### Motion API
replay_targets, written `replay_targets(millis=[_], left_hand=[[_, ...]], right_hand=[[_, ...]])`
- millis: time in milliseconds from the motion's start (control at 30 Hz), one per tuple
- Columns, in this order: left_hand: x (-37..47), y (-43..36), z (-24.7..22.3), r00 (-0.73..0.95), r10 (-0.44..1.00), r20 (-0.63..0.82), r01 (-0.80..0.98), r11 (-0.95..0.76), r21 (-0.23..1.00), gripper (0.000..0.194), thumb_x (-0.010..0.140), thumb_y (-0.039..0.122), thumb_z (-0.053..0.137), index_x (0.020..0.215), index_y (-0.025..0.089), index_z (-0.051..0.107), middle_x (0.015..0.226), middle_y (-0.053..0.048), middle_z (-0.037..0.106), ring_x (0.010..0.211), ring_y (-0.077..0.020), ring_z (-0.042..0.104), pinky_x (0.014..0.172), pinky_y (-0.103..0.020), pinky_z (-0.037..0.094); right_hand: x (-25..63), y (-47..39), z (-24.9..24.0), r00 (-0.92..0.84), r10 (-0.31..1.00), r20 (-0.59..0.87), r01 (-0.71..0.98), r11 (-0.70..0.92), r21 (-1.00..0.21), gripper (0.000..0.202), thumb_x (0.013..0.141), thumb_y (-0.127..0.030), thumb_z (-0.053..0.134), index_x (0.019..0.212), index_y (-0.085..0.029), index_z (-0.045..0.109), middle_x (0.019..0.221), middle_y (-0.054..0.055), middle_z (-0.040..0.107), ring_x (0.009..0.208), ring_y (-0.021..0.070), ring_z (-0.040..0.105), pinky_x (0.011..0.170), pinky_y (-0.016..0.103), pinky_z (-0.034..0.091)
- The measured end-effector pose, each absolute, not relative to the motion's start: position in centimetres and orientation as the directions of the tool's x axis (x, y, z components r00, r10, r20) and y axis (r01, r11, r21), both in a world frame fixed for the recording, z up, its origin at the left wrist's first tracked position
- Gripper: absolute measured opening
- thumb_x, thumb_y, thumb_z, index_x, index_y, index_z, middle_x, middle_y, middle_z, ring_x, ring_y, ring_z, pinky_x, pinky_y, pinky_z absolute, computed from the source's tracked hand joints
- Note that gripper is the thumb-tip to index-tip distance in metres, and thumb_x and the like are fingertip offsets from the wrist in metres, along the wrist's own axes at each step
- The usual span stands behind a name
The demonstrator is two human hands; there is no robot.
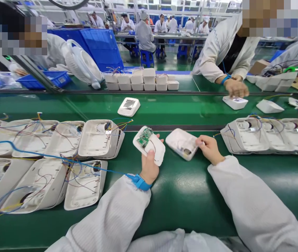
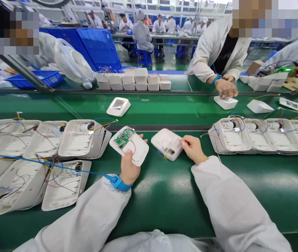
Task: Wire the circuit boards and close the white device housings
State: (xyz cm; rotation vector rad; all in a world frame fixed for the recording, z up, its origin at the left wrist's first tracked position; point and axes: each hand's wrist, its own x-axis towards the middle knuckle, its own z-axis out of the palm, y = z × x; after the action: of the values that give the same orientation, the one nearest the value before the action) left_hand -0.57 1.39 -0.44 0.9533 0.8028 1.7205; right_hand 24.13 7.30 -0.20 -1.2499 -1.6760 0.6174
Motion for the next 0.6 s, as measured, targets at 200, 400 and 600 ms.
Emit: replay_targets(millis=[200,400,600], left_hand=[[0.8,-0.6,0.4,-0.024,0.988,0.152,-0.517,-0.142,0.844,0.049,0.088,0.048,0.062,0.128,0.020,0.058,0.133,-0.014,0.060,0.116,-0.0312,0.062,0.099,-0.042,0.051],[2.1,-3.7,0.6,0.301,0.953,0.027,-0.567,0.156,0.808,0.050,0.086,0.044,0.064,0.128,0.018,0.060,0.137,-0.014,0.058,0.124,-0.0351,0.056,0.103,-0.048,0.048],[1.8,-3.2,0.0,0.325,0.946,0.007,-0.566,0.188,0.802,0.048,0.084,0.037,0.067,0.127,0.017,0.061,0.136,-0.013,0.059,0.130,-0.0342,0.051,0.113,-0.049,0.039]], right_hand=[[25.1,2.5,1.0,-0.368,0.911,0.188,0.349,0.322,-0.880,0.037,0.082,-0.038,0.062,0.053,-0.018,0.051,0.054,-0.003,0.041,0.053,0.0105,0.035,0.051,0.026,0.025],[27.4,1.4,1.9,-0.300,0.953,0.043,0.248,0.121,-0.961,0.044,0.090,-0.053,0.053,0.072,-0.017,0.072,0.056,0.000,0.051,0.058,0.0141,0.047,0.058,0.028,0.037],[30.0,-0.2,3.6,-0.601,0.799,0.002,0.193,0.147,-0.970,0.050,0.081,-0.066,0.063,0.093,-0.020,0.080,0.074,0.006,0.066,0.065,0.0165,0.058,0.060,0.028,0.045]])
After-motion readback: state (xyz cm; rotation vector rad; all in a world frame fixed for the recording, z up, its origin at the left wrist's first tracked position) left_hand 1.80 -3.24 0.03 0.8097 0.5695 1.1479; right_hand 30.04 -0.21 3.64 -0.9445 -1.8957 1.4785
